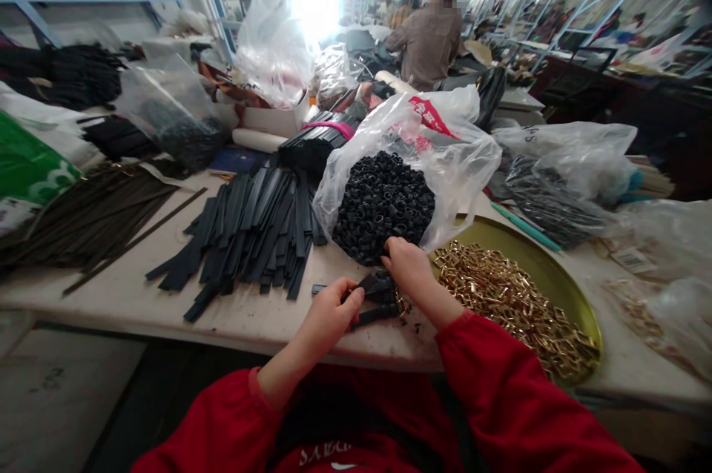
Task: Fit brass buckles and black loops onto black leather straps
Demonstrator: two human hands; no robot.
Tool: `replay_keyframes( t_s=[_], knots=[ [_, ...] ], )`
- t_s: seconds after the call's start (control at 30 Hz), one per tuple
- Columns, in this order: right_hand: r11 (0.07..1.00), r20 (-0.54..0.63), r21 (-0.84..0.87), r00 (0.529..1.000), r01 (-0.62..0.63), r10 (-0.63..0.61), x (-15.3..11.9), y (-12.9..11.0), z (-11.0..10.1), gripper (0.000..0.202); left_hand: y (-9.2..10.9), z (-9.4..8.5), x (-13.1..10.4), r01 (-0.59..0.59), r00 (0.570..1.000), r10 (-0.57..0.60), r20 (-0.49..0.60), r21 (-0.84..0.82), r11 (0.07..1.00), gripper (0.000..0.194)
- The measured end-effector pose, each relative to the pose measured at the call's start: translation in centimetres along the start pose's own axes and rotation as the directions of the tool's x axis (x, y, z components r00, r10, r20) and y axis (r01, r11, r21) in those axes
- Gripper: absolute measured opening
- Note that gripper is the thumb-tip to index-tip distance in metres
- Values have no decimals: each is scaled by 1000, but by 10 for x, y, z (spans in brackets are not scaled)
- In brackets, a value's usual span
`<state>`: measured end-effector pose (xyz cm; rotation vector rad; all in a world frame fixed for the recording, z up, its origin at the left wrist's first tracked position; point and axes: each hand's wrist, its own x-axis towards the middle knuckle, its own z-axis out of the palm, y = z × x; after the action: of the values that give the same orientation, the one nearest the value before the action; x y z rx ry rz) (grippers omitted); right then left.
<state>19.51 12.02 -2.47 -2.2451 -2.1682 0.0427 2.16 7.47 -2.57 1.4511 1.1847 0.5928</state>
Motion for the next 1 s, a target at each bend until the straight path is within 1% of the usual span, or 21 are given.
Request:
replay_keyframes(
  t_s=[0.07,0.2,0.37,0.47,0.63,0.73,0.8,0.83,0.87,0.9,0.93,0.97,1.0],
  knots=[
    [1000,14,-7,1000,11,-11,0,3,-1,18,1,1,-2,-12,1000,12,-5,-9,1000,26],
    [999,32,-36,999,37,-36,4,7,-1,19,2,1,-10,-18,1000,18,-8,-44,999,24],
    [997,15,-52,998,63,-63,7,5,-1,24,-2,-1,-21,-36,999,35,-28,-56,998,24],
    [996,-6,-24,996,91,-91,4,4,-1,20,-3,-1,-26,-43,998,41,-42,-50,998,24],
    [989,-60,101,993,108,-102,4,3,-1,8,-3,-1,-26,-56,996,55,-67,-12,998,23],
    [963,-118,239,989,120,-94,1,3,-7,11,-1,-7,-24,-85,990,91,-109,57,995,24],
    [934,-128,328,986,141,-104,-9,2,-13,17,4,-10,-22,-122,978,138,-156,104,987,24],
    [908,-118,388,986,155,-118,-15,0,-15,21,7,-11,-21,-143,970,162,-179,117,983,25],
    [857,-95,489,987,162,-132,-23,-2,-17,24,11,-11,-19,-160,963,182,-199,122,980,25],
    [768,-63,623,988,150,-142,-32,-4,-18,26,14,-11,-18,-174,958,197,-208,122,977,26],
    [635,-28,764,990,112,-141,-40,-7,-19,27,16,-10,-17,-183,957,206,-206,122,975,26],
    [470,7,881,991,56,-131,-47,-9,-19,27,18,-9,-17,-190,959,212,-190,125,974,27],
    [300,41,954,993,-6,-109,-54,-12,-18,27,19,-8,-17,-194,962,215,-165,134,972,28]
  ],
)
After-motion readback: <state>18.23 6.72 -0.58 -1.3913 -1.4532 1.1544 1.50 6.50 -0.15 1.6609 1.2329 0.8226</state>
